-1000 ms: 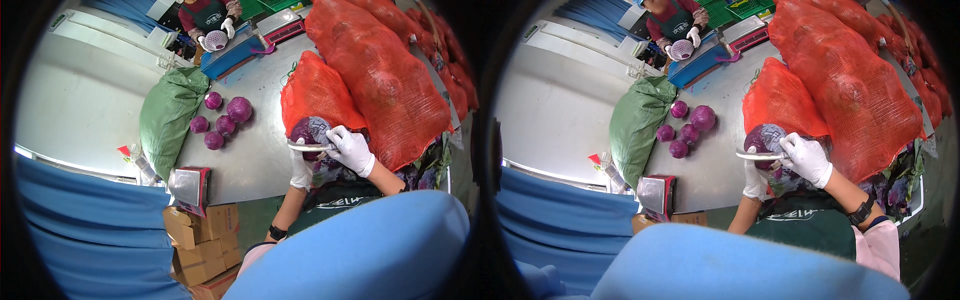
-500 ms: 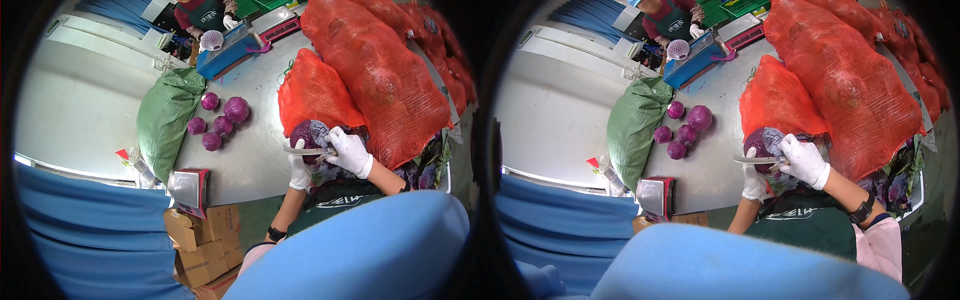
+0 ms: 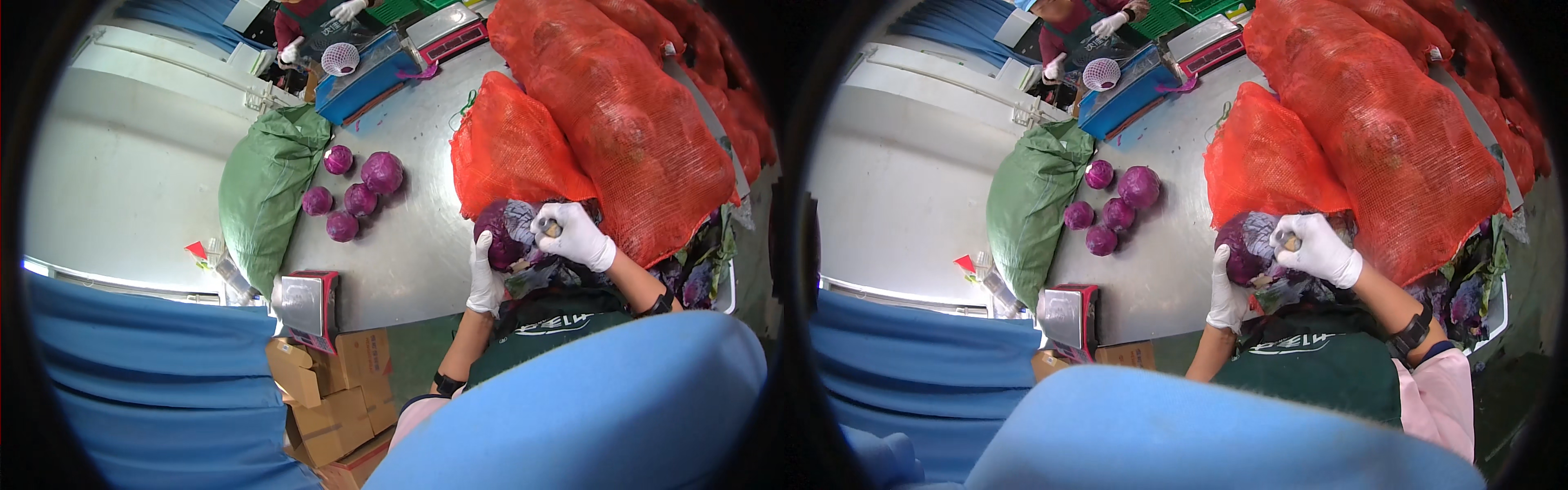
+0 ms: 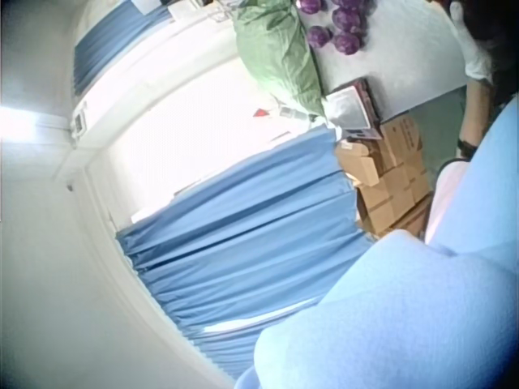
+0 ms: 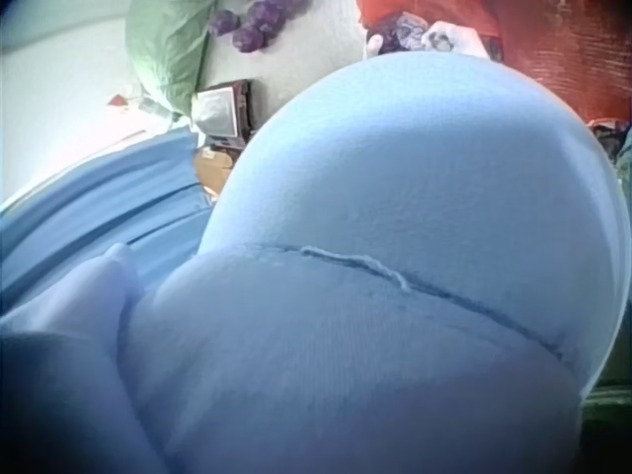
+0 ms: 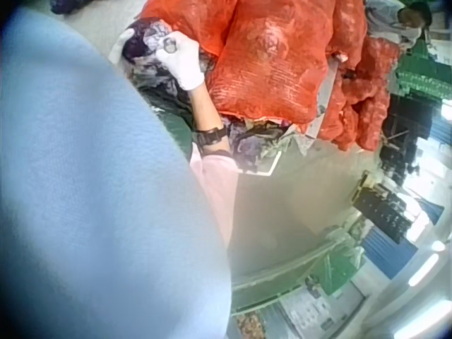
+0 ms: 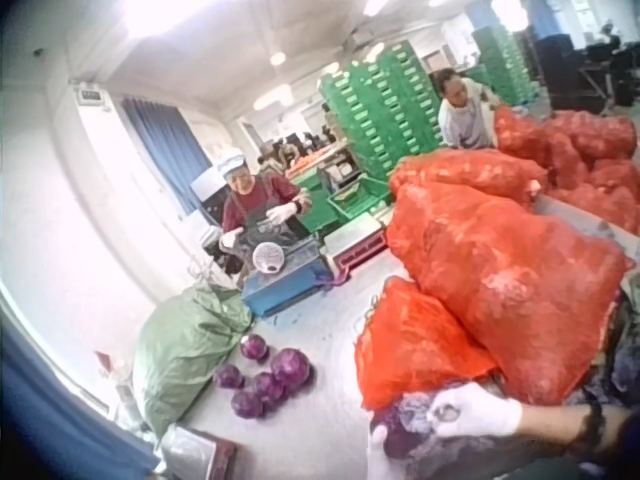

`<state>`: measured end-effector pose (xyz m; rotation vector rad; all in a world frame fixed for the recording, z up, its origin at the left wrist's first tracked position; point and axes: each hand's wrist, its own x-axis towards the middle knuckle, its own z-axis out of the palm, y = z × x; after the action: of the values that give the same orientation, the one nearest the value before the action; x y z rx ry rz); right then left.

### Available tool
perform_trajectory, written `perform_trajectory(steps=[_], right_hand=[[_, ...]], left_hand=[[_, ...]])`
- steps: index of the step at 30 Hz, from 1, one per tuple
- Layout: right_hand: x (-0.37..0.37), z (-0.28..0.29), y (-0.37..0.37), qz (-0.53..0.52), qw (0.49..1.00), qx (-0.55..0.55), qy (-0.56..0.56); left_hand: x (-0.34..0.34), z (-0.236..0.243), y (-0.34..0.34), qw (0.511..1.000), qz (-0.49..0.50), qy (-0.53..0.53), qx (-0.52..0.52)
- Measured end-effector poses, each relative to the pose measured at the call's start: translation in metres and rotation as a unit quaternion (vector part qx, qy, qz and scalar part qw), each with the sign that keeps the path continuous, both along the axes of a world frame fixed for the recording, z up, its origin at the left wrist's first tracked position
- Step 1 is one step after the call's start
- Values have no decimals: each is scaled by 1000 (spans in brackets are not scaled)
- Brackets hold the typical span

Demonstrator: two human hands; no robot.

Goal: Trimming the base and outer leaves of purple cabbages and placing them into a bag.

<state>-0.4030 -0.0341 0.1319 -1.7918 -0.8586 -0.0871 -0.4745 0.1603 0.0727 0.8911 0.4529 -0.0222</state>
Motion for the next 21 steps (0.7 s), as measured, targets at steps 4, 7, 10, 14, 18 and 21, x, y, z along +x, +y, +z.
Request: perform_trajectory(steps=[4, 7, 10, 14, 18, 21], right_hand=[[10, 31, -25, 30, 853, 248, 458], [20, 41, -40, 15, 853, 312, 418], [14, 29, -20, -31, 946, 127, 296], [12, -19, 9, -26, 999, 3, -42], [12, -4, 2, 62, 936, 70, 340], [15, -7, -5, 19, 923, 136, 358]], left_hand=[[-9, 7, 10, 996, -35, 73, -37], [-17, 8, 28, 988, -51, 46, -140], [-12, 12, 24, 996, 10, 45, -74], [-10, 9, 14, 1000, -6, -18, -6], [-19, -5, 44, 996, -15, -76, 38], [-26, -10, 56, 994, -12, -88, -70]])
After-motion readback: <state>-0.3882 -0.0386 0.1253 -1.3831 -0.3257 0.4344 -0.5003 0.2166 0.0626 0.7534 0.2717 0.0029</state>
